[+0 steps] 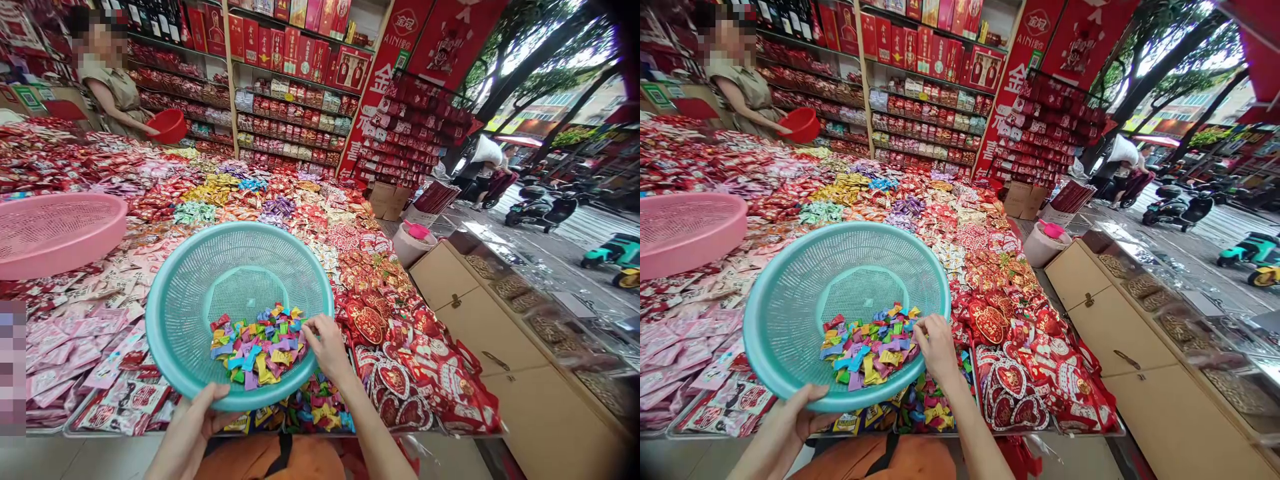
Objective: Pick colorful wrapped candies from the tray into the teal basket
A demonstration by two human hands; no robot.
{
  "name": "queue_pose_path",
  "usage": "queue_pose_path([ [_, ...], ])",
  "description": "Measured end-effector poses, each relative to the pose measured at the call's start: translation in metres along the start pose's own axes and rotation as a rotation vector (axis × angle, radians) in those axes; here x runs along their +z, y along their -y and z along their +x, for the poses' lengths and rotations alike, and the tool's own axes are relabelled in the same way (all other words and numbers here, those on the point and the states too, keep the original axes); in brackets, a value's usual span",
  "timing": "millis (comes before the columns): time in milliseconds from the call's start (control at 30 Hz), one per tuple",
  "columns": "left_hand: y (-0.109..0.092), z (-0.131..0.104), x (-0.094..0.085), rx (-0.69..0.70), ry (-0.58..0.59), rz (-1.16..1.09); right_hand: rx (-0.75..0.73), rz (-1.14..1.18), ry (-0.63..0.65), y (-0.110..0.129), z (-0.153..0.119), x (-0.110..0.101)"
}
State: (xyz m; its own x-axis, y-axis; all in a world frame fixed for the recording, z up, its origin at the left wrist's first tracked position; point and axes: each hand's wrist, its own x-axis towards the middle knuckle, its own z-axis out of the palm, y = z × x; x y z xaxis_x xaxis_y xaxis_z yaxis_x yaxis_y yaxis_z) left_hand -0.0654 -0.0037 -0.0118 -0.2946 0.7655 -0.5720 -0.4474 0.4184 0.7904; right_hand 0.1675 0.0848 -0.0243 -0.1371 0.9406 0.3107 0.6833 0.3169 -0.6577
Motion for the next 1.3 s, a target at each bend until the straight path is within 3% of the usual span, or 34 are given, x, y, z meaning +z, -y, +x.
queue_pose_path([
  [167, -0.005, 0.0, -0.001, -0.005, -0.003, -0.009, 0.014, 0.058, -0.059, -0.005, -0.007, -0.012],
  [300, -0.017, -0.002, 0.0, -0.023, -0.015, -0.022, 0.107, 0.045, -0.136, -0.032, -0.022, -0.02],
  [367, -0.023, -0.002, 0.001, -0.029, -0.005, -0.015, 0.144, 0.002, -0.087, -0.05, -0.034, -0.017],
  [500, -0.03, -0.001, 0.0, -0.005, -0.029, -0.021, 0.182, -0.123, 0.135, -0.073, -0.057, 0.002],
  [633, -0.032, 0.001, -0.002, 0.013, -0.056, -0.026, 0.284, -0.288, 0.313, -0.067, -0.067, 0.023],
  [833, -0.03, 0.0, -0.004, 0.006, -0.067, -0.034, 0.436, -0.435, 0.412, -0.044, -0.058, 0.042],
  [1067, -0.024, -0.002, -0.007, -0.018, -0.073, -0.027, 0.46, -0.463, 0.457, -0.047, -0.057, 0.056],
  [1300, -0.031, -0.005, 0.0, -0.028, -0.095, -0.035, 0.479, -0.404, 0.446, -0.052, -0.056, 0.054],
])
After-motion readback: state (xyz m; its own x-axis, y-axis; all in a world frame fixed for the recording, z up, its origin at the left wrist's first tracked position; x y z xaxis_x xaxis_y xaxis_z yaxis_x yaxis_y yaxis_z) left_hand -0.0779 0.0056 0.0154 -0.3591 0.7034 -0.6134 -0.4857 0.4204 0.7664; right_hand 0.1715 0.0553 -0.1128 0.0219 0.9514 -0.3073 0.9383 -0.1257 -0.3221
